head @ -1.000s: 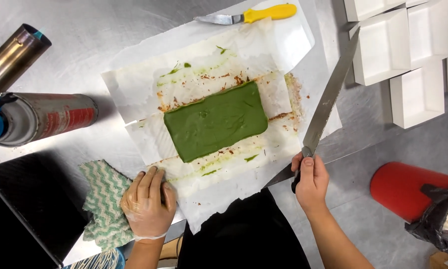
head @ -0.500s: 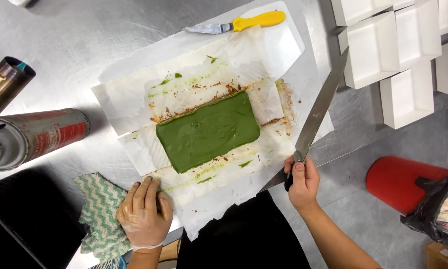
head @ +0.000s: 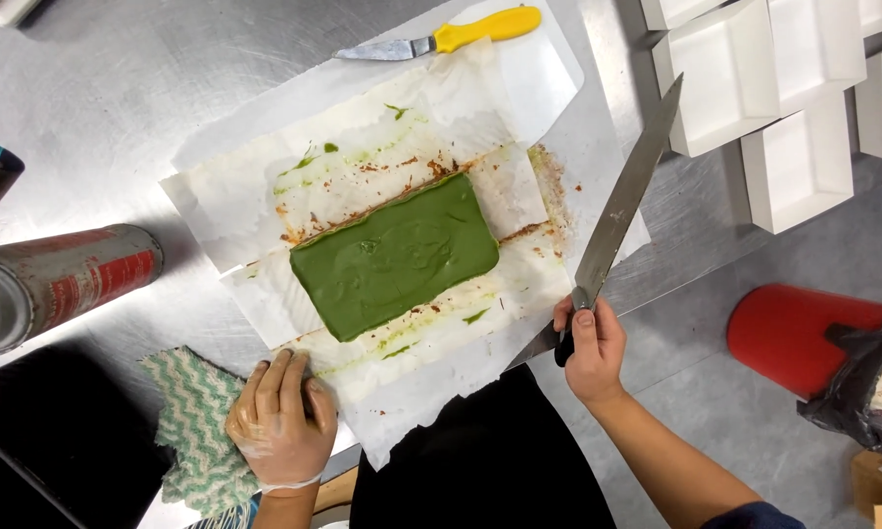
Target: The person trims the edges of a rectangular green cake slab resting on parchment paper using a long knife, holding the paper steady with a gloved hand. They periodically wipe the blade on a cloth, reposition the parchment, and briefly use a blowtorch near the cake before resuming trimming.
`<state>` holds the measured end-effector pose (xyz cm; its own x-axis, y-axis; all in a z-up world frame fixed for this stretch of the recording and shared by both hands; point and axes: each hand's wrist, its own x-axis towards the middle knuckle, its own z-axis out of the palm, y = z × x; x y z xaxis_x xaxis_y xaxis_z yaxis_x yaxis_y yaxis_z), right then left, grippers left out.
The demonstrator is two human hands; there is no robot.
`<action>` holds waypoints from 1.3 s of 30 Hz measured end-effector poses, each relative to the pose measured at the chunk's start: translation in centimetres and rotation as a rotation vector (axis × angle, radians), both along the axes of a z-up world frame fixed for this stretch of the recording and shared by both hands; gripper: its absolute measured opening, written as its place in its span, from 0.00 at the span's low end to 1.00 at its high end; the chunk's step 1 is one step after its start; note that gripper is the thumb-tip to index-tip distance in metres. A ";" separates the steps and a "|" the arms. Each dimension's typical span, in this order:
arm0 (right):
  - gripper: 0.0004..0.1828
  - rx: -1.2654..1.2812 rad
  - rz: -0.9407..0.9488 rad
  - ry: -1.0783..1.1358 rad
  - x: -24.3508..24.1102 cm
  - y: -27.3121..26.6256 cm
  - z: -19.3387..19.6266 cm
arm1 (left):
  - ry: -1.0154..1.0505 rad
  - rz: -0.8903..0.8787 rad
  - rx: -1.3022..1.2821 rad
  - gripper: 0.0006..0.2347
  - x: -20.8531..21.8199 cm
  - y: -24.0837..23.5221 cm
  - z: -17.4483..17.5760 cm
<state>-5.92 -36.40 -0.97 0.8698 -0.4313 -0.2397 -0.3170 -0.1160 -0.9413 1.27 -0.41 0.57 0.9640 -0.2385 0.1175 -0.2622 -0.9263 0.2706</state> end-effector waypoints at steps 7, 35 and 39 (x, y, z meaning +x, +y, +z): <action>0.20 0.009 0.018 -0.031 0.0 -0.4 0.4 | 0.021 0.017 0.028 0.13 -0.5 0.0 -0.4; 0.24 0.229 0.270 0.037 3.4 4.5 2.9 | -0.010 0.017 -0.003 0.13 -0.7 0.2 -0.4; 0.25 0.234 0.278 0.043 3.3 4.6 2.7 | -0.011 0.021 0.008 0.13 -0.6 0.2 -0.3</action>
<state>-2.57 -31.77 1.69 0.9330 -0.1091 -0.3430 -0.3437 0.0132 -0.9390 0.63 -0.23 0.28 0.9675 -0.2192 0.1262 -0.2455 -0.9338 0.2601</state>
